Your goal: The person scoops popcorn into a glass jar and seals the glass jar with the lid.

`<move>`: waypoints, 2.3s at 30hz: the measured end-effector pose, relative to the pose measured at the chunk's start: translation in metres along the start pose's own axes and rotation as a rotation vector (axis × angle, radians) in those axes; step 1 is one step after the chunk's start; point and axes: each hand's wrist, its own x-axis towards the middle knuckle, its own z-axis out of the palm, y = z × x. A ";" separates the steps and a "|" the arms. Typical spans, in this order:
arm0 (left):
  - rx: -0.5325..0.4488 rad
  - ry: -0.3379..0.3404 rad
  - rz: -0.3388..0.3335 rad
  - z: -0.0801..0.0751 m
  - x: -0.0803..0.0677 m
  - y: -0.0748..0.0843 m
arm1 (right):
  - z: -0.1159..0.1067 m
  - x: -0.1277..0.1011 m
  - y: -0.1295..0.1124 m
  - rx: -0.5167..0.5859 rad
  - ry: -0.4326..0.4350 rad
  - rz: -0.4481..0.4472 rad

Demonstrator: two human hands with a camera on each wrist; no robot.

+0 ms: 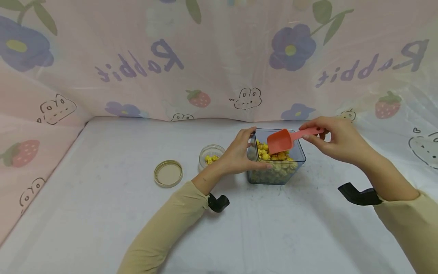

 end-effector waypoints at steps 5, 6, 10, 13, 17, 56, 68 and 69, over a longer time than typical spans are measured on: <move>-0.024 -0.001 0.004 0.001 0.000 -0.001 | -0.002 0.001 -0.001 -0.003 -0.014 -0.026; -0.029 -0.002 0.002 0.001 0.000 -0.001 | -0.002 0.001 -0.001 -0.006 -0.023 -0.033; -0.046 0.001 -0.005 0.001 -0.001 -0.001 | -0.004 0.002 0.000 -0.013 -0.054 -0.059; -0.059 0.005 0.002 0.002 -0.001 -0.002 | -0.004 0.001 0.002 -0.003 -0.073 -0.069; -0.065 0.011 0.017 0.003 0.000 -0.003 | -0.005 -0.003 0.004 0.025 -0.092 -0.071; -0.068 0.032 0.012 0.003 0.003 -0.004 | 0.018 -0.010 0.017 0.555 -0.278 0.220; -0.054 0.047 0.025 0.003 0.003 -0.006 | 0.027 -0.019 0.007 0.557 -0.197 0.365; -0.055 0.048 0.027 0.004 0.003 -0.006 | 0.028 -0.019 0.006 0.559 -0.188 0.370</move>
